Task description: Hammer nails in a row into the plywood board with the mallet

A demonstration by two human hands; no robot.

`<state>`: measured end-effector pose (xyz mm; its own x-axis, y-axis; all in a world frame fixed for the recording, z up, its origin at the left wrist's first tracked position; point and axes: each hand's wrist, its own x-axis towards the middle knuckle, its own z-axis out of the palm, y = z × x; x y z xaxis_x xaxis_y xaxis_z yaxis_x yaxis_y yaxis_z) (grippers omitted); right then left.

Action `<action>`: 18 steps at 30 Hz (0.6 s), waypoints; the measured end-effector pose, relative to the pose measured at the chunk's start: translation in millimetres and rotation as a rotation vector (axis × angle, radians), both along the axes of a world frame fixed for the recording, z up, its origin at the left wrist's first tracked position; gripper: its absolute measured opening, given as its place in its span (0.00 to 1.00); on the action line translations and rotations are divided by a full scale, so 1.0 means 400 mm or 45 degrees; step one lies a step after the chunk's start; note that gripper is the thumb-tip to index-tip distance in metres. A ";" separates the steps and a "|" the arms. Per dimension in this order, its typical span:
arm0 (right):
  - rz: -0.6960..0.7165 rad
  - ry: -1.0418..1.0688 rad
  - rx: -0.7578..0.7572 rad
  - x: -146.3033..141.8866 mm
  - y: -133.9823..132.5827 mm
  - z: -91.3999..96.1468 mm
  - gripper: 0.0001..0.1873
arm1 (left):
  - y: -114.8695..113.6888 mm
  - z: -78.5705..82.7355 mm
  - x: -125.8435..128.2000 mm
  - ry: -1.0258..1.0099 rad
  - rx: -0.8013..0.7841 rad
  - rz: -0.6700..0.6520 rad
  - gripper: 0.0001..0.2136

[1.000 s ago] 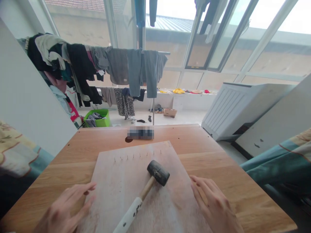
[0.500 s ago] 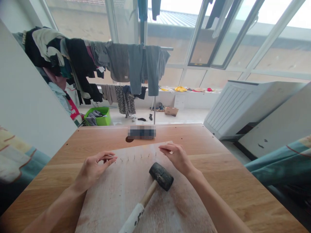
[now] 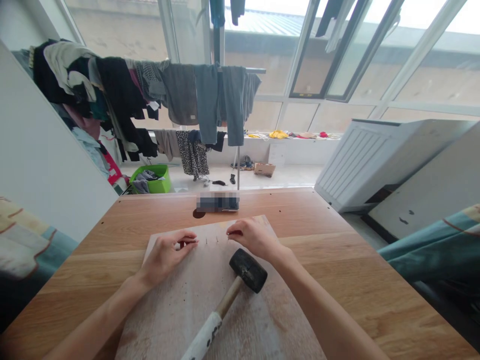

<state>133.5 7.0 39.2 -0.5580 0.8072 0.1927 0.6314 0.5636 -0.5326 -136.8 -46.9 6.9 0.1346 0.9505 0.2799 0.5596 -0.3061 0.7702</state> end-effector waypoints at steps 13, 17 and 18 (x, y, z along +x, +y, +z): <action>0.113 -0.064 -0.069 -0.070 -0.013 0.018 0.10 | 0.035 0.009 0.064 0.005 -0.080 -0.099 0.05; 0.219 -0.111 -0.089 -0.096 0.004 -0.002 0.09 | 0.035 0.010 0.070 0.020 -0.059 -0.177 0.04; 0.237 -0.130 -0.086 -0.099 0.009 -0.005 0.09 | 0.034 0.011 0.072 0.017 -0.064 -0.180 0.05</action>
<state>93.7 10.5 37.1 -0.7121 0.6978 0.0769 0.5724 0.6406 -0.5119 -107.9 -33.2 11.2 0.2714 0.9345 0.2302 0.5237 -0.3440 0.7793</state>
